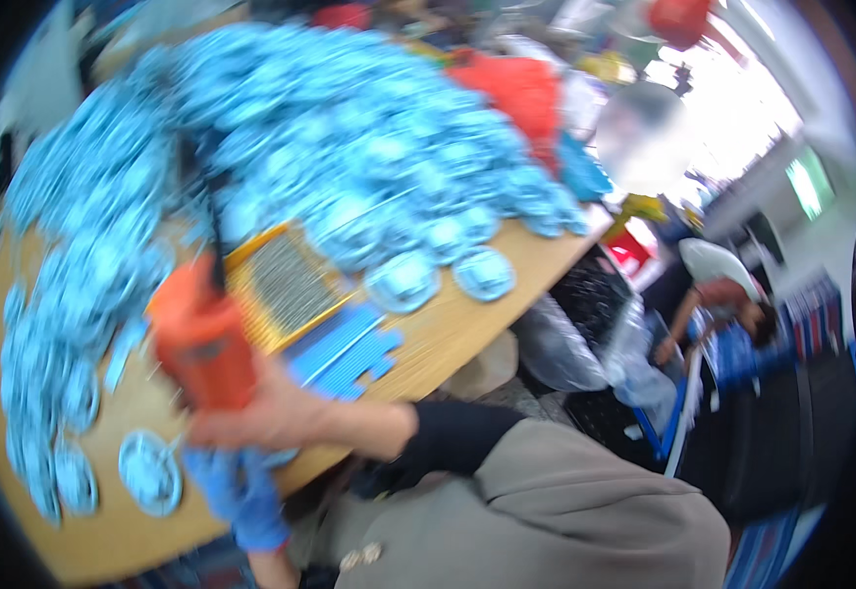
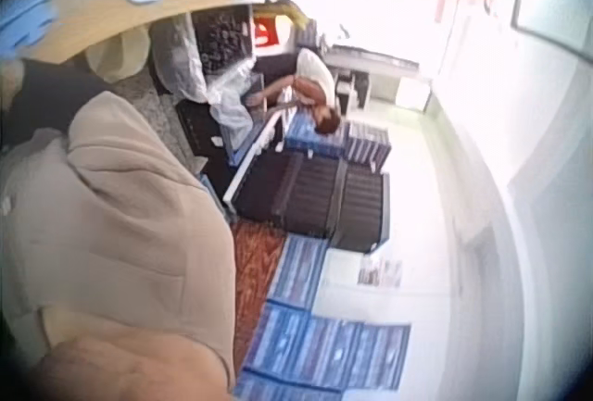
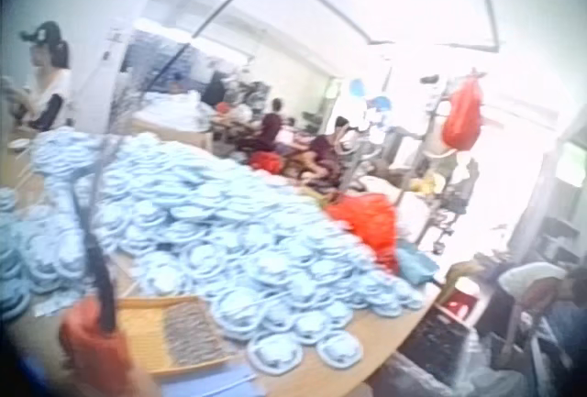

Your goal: Assembling blue plastic steering-wheel-like components by inserting screws using a power screwdriver.

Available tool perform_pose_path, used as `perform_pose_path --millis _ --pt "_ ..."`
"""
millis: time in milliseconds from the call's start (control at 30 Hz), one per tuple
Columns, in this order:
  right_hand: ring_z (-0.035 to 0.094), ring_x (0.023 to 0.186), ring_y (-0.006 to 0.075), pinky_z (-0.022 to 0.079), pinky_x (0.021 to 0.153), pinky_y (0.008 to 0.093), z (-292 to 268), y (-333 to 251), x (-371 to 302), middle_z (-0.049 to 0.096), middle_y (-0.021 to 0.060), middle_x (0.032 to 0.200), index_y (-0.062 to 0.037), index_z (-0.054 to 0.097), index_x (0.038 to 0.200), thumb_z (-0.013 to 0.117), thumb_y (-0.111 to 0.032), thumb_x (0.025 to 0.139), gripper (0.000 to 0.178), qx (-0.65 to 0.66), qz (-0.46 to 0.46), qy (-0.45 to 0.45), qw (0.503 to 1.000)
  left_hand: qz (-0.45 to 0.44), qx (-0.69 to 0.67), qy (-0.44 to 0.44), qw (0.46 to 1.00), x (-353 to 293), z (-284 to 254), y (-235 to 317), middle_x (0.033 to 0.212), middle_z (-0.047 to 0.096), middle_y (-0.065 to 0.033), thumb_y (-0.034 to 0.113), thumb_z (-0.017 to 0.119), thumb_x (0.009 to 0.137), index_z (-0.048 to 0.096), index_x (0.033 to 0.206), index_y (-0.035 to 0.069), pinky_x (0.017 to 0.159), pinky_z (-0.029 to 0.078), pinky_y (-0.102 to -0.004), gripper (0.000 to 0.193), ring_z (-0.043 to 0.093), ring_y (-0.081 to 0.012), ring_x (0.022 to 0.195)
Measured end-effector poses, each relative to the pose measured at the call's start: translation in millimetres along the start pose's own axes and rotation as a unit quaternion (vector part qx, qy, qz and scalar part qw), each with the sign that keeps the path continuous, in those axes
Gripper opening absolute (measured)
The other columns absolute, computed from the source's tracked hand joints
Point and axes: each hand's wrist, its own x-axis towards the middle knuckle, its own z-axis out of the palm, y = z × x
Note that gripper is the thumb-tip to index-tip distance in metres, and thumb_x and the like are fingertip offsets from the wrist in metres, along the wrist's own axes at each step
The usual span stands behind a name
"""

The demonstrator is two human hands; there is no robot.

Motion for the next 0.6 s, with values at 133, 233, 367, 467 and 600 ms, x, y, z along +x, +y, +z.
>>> perform_pose_path --millis 133,233,367,467,600 --pt "0.050 0.087 0.0083 0.045 0.079 0.0276 -4.9 16.4 5.6 0.053 -0.0009 0.097 -0.0052 0.051 0.117 0.081 -0.032 0.076 0.057 0.061 -0.121 -0.054 0.989 0.084 -0.006 -0.032 0.996 25.7 -15.5 26.3 0.106 0.064 -0.0126 0.009 0.069 0.084 0.064 0.108 0.002 0.089 0.046 -0.0400 0.025 0.059 -0.0304 0.100" --pt "0.051 0.084 0.0084 0.045 0.078 0.0268 -13.3 3.6 -7.1 0.053 -0.0003 0.093 -0.0048 0.053 0.111 0.082 -0.035 0.076 0.055 0.089 -0.115 -0.035 0.989 0.062 -0.040 -0.092 0.993 32.5 -12.4 37.9 0.104 0.066 -0.0141 0.012 0.067 0.088 0.064 0.113 0.001 0.086 0.047 -0.0392 0.028 0.062 -0.0302 0.098" --pt "0.051 0.083 0.0082 0.045 0.077 0.0265 -16.7 -1.0 -10.1 0.054 -0.0008 0.090 -0.0048 0.053 0.109 0.082 -0.035 0.074 0.055 0.113 -0.130 -0.025 0.985 0.010 -0.050 -0.107 0.993 22.0 -8.9 32.5 0.105 0.066 -0.0131 0.006 0.064 0.089 0.063 0.112 -0.003 0.086 0.047 -0.0362 0.025 0.061 -0.0263 0.098" --pt "0.051 0.083 0.0082 0.045 0.077 0.0266 -16.9 -4.1 -14.5 0.054 -0.0011 0.091 -0.0051 0.053 0.111 0.082 -0.035 0.074 0.056 0.118 -0.127 -0.033 0.984 0.025 -0.031 -0.117 0.992 17.2 -10.3 30.7 0.108 0.066 -0.0132 0.004 0.063 0.091 0.062 0.114 -0.004 0.087 0.047 -0.0350 0.025 0.061 -0.0257 0.098" --pt "0.049 0.060 0.0029 0.043 0.053 0.0218 -3.4 11.1 -5.1 0.050 -0.0050 0.074 -0.0079 0.050 0.106 0.075 -0.020 0.082 0.037 0.106 -0.232 -0.018 0.967 -0.148 -0.114 -0.216 0.958 10.4 -19.8 13.3 0.120 0.062 -0.0188 0.009 0.063 0.091 0.057 0.124 -0.003 0.094 0.045 -0.0385 0.036 0.059 -0.0299 0.106"
